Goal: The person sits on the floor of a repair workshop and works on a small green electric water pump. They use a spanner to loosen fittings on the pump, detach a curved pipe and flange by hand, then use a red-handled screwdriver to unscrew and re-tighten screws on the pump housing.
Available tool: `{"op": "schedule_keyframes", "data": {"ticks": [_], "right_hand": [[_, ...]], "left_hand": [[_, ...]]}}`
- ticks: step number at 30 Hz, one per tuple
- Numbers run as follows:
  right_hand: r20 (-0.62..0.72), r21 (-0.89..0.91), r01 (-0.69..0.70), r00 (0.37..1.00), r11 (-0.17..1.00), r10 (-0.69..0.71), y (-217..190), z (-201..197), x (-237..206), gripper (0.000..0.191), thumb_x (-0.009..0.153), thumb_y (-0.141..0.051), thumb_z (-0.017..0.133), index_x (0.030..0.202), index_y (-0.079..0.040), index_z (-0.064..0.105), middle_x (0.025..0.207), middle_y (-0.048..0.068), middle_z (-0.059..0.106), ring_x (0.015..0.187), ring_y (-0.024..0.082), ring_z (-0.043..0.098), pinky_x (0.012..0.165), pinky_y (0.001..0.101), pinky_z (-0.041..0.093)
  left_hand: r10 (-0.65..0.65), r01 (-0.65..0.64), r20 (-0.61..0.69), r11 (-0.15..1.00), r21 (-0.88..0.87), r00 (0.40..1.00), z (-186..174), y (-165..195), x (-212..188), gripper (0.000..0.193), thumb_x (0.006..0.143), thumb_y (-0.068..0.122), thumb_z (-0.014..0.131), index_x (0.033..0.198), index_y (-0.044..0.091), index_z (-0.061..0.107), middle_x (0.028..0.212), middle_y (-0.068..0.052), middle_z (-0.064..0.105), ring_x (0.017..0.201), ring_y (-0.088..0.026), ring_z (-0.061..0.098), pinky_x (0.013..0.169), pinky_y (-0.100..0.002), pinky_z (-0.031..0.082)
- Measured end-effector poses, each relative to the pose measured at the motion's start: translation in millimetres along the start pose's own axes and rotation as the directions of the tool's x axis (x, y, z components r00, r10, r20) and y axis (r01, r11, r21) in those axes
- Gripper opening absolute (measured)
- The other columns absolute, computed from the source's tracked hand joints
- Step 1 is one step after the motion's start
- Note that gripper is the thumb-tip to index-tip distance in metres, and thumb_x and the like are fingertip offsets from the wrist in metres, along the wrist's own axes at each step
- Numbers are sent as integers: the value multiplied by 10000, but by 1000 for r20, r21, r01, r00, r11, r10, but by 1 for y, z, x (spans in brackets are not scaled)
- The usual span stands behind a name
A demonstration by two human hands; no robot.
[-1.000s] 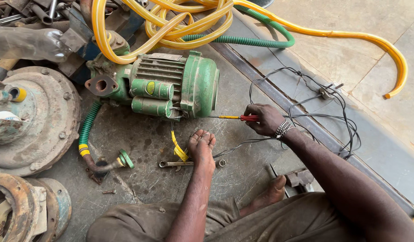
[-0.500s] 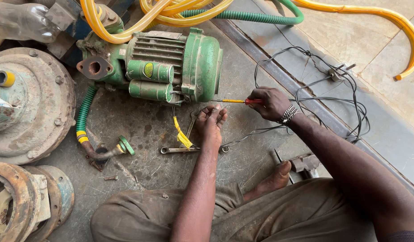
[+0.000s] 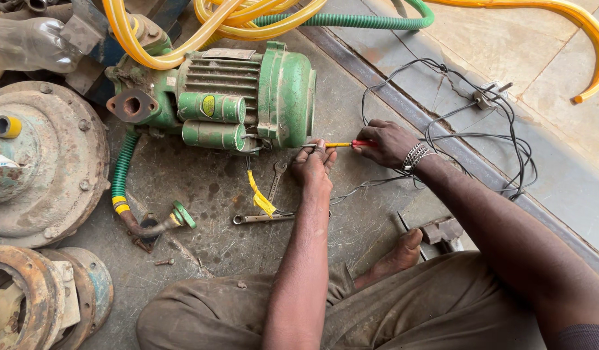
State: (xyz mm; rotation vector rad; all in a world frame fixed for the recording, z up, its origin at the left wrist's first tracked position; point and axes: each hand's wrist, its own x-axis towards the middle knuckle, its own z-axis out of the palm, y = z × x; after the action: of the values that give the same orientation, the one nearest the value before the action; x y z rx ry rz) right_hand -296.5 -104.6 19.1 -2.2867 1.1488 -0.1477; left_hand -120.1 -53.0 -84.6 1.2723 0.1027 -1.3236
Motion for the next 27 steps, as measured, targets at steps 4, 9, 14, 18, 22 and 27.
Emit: {"op": "schedule_keyframes", "data": {"ticks": [4,9,14,18,22,27], "right_hand": [[120,47,97,988,994,-102,6,-7,5,290,1013,-330,593,1186,-127,709,1028,106,703,1000,331,674,871,475,527],[155,-177,-142,973,974,170,-13,-2,2,243,928,-357,691,1086,-180,742,1004,50,727,1036,275,671,874,441,546],[-18,-311,-202,978,929,207,-38,1,-3,180,854,-242,734,993,-147,672,1014,29,676,1050,247,642,786,409,577],[-43,-297,-160,987,941,154,-28,-2,-1,278,830,-276,754,1046,-141,645,1038,72,654,1020,281,649,811,435,566],[145,-189,-83,983,978,112,-4,-2,3,289,931,-284,688,1179,-141,649,1101,106,674,1035,319,670,856,468,546],[116,-197,-99,986,975,123,1,-2,8,300,935,-139,605,1202,-189,733,1047,70,753,1008,296,718,861,437,571]], "left_hand": [[29,-23,81,997,-69,996,-7,0,-2,216,929,15,674,1132,86,656,1030,-97,746,847,-186,729,730,-307,632],[20,31,300,986,-164,954,-19,7,-7,317,881,-2,641,1179,107,635,1085,-80,752,963,-198,777,798,-316,657],[-12,7,64,996,88,998,-12,2,2,238,988,101,719,1202,18,655,1035,-113,736,897,-203,724,748,-314,629],[13,-11,57,999,-41,998,-4,-3,11,279,973,65,681,1242,63,609,1064,-126,737,903,-227,716,743,-327,630],[-2,23,128,987,-157,992,-7,-2,11,354,953,28,620,1277,97,495,1128,-140,717,979,-289,747,761,-364,649],[33,41,261,962,-272,965,-14,2,1,354,911,31,620,1224,132,488,1171,-121,723,1042,-279,751,823,-378,671]]}}
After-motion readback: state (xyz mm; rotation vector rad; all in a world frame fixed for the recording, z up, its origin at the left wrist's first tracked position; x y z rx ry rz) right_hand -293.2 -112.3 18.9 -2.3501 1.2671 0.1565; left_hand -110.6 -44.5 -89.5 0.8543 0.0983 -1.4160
